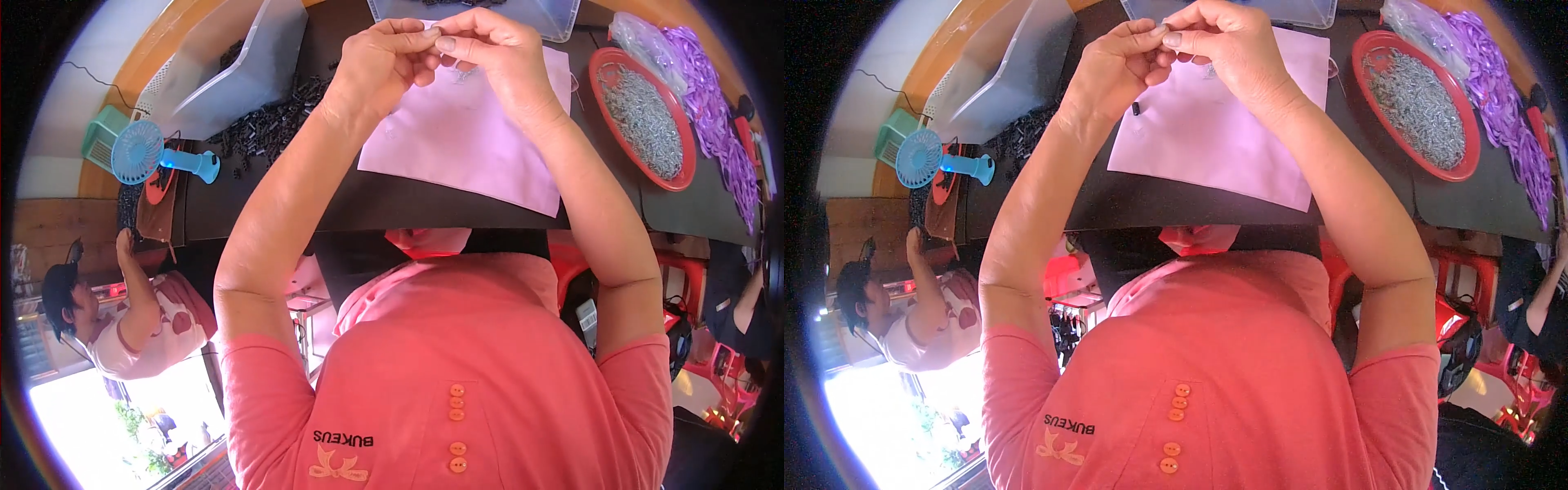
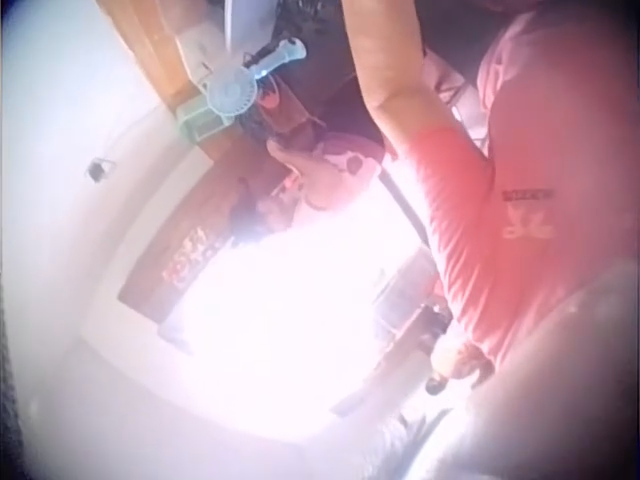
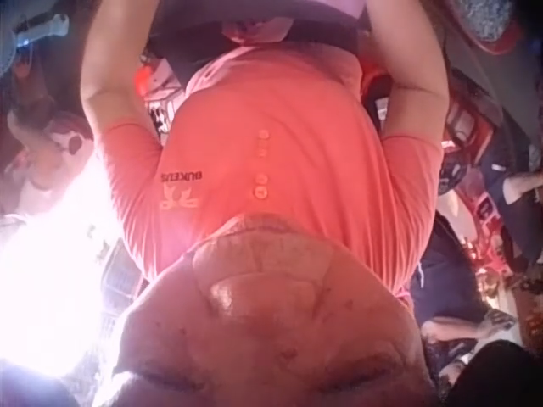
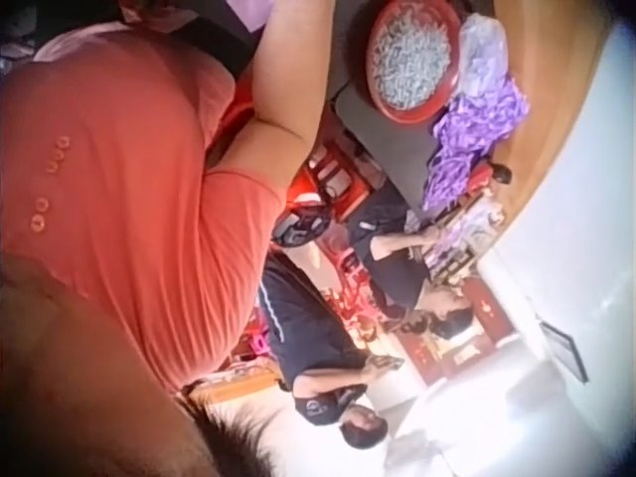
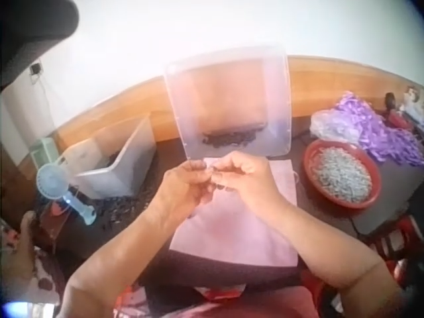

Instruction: The person assembles small black plastic connectors by hand at a workstation.

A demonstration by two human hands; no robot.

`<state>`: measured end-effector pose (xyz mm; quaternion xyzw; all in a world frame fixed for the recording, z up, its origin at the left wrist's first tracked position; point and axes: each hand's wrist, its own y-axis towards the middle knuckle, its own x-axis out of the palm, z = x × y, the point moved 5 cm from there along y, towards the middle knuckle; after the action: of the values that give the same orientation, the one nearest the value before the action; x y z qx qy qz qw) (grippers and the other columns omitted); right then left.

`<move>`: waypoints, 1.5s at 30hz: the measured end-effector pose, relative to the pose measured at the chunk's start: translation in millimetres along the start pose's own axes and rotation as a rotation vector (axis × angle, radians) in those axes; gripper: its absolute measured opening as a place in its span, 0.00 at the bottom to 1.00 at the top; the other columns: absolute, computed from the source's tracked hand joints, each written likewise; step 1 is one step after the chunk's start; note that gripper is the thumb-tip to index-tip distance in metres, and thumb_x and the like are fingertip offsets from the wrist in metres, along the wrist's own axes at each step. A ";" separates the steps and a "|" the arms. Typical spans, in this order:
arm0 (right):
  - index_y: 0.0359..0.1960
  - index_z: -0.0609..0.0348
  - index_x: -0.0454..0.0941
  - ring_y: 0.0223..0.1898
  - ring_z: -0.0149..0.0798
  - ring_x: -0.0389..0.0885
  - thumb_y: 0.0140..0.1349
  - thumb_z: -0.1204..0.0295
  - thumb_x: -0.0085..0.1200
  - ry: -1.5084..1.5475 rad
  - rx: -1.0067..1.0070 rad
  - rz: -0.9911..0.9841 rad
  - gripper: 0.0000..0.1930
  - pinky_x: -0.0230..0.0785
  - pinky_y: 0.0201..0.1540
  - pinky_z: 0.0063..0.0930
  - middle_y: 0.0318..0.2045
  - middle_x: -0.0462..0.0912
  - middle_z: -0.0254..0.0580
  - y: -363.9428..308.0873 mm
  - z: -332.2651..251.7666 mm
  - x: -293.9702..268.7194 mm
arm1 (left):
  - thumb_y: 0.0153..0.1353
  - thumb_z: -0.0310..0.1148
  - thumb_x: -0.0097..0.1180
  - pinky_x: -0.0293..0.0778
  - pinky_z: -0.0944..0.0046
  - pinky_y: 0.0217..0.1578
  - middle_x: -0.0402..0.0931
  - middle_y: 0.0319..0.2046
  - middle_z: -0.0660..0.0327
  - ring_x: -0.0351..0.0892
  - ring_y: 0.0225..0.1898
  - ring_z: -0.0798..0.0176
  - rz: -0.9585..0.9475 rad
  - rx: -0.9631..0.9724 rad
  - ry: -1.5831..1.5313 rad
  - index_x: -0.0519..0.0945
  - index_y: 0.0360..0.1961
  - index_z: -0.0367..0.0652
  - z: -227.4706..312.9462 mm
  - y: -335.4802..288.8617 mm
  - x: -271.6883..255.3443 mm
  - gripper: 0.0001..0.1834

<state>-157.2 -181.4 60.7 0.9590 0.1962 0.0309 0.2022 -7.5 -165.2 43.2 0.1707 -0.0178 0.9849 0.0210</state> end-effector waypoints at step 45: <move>0.33 0.57 0.79 0.28 0.26 0.77 0.59 0.74 0.57 0.102 0.095 -0.317 0.03 0.68 0.33 0.20 0.27 0.80 0.30 -24.4 -15.1 23.4 | 0.62 0.20 0.53 0.71 0.67 0.26 0.78 0.33 0.54 0.78 0.30 0.64 0.286 0.250 0.115 0.76 0.43 0.28 -13.2 -100.3 5.4 0.09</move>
<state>-146.7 -146.2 64.3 0.9217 0.3562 0.0378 0.1488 -12.3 -64.3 35.4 0.1114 0.0816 0.9806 -0.1394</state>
